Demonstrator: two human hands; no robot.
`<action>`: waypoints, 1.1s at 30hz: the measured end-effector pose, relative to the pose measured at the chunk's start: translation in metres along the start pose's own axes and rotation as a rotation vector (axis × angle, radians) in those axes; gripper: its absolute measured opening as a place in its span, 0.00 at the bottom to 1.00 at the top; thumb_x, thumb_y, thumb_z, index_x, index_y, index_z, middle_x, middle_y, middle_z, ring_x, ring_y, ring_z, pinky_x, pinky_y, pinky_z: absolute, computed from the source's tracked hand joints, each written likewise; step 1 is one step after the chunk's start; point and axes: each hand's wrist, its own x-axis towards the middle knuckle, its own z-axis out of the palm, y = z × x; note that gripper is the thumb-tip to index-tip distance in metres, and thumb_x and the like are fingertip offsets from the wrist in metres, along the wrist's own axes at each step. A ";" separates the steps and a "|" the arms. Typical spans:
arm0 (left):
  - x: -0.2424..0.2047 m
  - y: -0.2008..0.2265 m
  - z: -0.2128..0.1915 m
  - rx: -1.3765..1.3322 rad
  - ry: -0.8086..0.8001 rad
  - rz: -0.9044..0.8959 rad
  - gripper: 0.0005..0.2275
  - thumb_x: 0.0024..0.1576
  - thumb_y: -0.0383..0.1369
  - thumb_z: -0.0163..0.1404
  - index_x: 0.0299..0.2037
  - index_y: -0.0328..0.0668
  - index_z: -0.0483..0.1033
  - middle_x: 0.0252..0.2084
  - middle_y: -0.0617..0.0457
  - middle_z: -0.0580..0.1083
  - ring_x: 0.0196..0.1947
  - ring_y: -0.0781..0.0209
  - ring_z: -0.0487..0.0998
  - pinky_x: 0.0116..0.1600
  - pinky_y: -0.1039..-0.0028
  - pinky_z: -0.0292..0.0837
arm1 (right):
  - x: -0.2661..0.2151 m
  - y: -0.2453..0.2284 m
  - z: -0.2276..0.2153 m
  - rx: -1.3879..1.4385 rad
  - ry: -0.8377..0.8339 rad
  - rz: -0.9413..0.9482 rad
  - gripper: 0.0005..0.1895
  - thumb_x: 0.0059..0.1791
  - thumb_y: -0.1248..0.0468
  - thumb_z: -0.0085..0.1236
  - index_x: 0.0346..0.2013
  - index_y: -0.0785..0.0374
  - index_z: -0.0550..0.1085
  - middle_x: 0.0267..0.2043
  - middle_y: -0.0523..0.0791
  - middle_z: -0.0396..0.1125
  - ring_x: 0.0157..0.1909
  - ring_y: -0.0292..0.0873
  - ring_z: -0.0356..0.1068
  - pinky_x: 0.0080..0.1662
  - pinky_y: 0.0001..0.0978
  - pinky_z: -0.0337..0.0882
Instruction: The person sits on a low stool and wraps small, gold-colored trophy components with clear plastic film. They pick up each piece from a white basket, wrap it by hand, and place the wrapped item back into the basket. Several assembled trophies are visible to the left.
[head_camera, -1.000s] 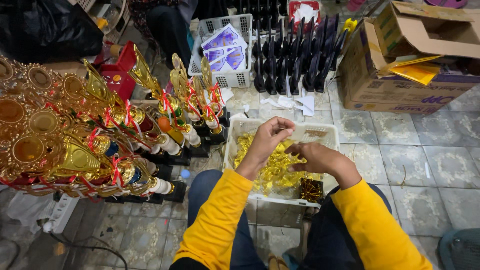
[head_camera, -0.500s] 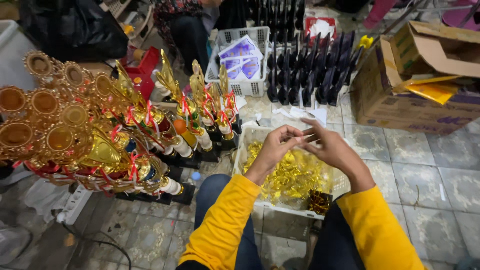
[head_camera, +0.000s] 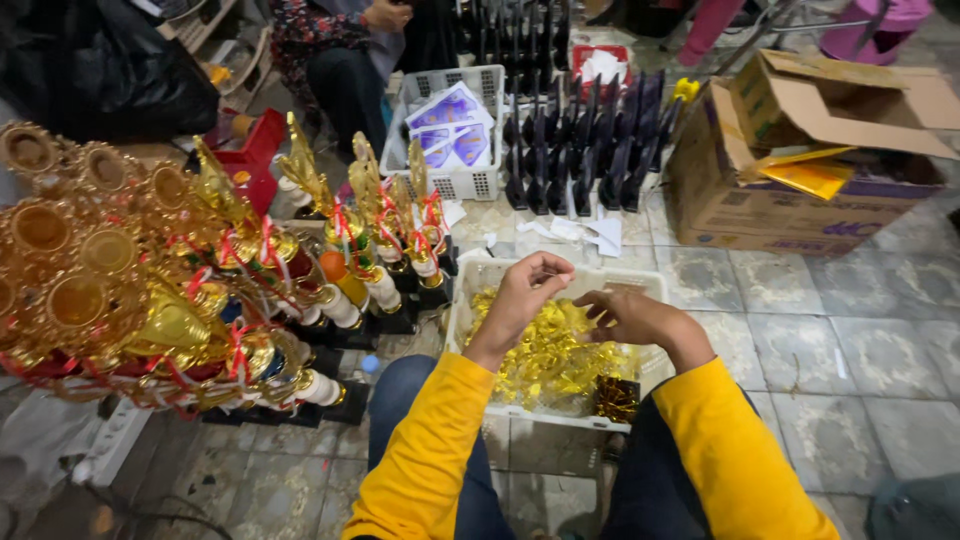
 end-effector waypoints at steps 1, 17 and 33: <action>0.002 -0.005 -0.001 -0.004 -0.012 -0.001 0.07 0.51 0.28 0.53 0.38 0.41 0.75 0.31 0.56 0.74 0.32 0.70 0.74 0.35 0.85 0.68 | 0.003 0.007 0.000 0.004 0.008 0.010 0.32 0.41 0.56 0.61 0.56 0.61 0.63 0.52 0.58 0.66 0.52 0.57 0.69 0.52 0.45 0.69; 0.000 -0.001 -0.002 0.072 -0.009 -0.081 0.06 0.52 0.26 0.52 0.39 0.40 0.75 0.34 0.55 0.74 0.35 0.70 0.70 0.40 0.81 0.67 | -0.035 0.033 -0.033 -0.020 0.627 0.168 0.44 0.42 0.56 0.59 0.66 0.56 0.46 0.49 0.54 0.67 0.48 0.53 0.70 0.49 0.48 0.70; 0.001 -0.004 -0.001 0.056 -0.041 -0.058 0.07 0.51 0.27 0.52 0.39 0.41 0.75 0.35 0.55 0.75 0.33 0.73 0.70 0.37 0.85 0.66 | -0.039 -0.009 -0.030 0.130 1.068 -0.252 0.46 0.38 0.69 0.65 0.66 0.62 0.50 0.53 0.62 0.57 0.51 0.67 0.64 0.52 0.58 0.64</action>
